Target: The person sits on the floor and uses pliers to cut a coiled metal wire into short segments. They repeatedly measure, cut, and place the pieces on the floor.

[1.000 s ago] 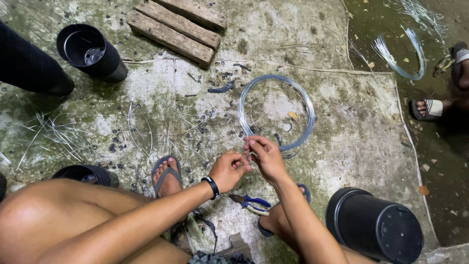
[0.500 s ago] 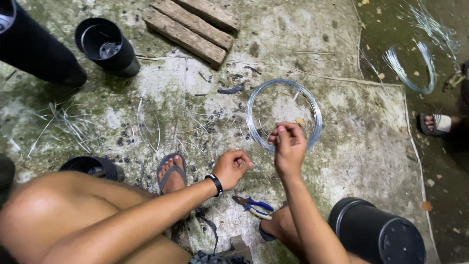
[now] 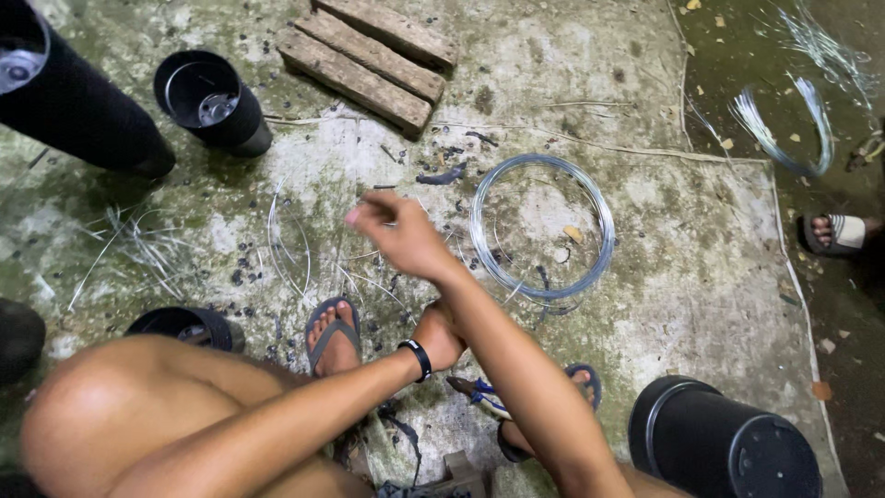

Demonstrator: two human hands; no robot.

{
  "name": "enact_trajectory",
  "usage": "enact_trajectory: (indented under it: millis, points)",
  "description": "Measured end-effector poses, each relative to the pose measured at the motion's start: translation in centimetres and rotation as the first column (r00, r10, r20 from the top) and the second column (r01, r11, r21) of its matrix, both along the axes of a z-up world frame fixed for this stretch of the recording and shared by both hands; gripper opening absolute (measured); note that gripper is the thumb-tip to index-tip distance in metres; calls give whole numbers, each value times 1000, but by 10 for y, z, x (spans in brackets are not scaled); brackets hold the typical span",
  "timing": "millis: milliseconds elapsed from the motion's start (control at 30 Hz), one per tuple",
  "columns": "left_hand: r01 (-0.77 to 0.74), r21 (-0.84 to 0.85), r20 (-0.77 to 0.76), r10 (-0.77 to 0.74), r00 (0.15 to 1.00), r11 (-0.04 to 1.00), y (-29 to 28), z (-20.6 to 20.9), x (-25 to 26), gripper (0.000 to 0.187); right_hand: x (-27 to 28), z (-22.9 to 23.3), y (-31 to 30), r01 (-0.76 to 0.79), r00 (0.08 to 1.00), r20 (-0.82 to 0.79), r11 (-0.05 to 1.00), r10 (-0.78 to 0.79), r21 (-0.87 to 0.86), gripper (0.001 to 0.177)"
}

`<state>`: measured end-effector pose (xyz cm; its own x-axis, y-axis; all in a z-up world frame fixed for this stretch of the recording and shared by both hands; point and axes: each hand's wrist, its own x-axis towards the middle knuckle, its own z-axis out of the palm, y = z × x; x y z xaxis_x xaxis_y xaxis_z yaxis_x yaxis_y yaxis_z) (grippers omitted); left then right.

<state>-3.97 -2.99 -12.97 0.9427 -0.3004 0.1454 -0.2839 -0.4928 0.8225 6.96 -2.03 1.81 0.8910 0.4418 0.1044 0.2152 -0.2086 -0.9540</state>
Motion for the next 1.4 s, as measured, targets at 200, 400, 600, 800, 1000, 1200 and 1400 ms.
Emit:
enact_trajectory:
  millis: [200, 400, 600, 800, 1000, 1200, 1400]
  points:
    - [-128, -23, -534, 96, 840, 992, 11, 18, 10, 21, -30, -2, -60, 124, 958, 270, 987, -93, -99, 32]
    - [-176, -193, -367, 95, 925, 965, 16, 64, 14, 18, -12, -33, -181, 716, 667, 445, 679, -597, -161, 39]
    - [-103, -216, -315, 31, 949, 971, 11, 68, 9, 16, -3, -98, -213, 707, 517, -833, 647, -198, 285, 34]
    - [-17, -177, -384, -53, 922, 984, 19, 64, -1, 17, 5, -108, -221, 513, 788, -614, 595, -42, 619, 33]
    - [-70, -348, -279, -32, 960, 935, 31, 49, 14, 12, -24, -75, -221, 532, 787, -606, 625, -117, 571, 23]
    - [-293, -305, -307, 198, 931, 906, 49, 42, 37, 14, -50, -51, -206, 524, 813, -565, 601, -140, 604, 22]
    - [-257, -346, -207, 194, 959, 903, 51, 23, 52, 12, -69, -43, -195, 471, 839, -532, 640, -113, 607, 24]
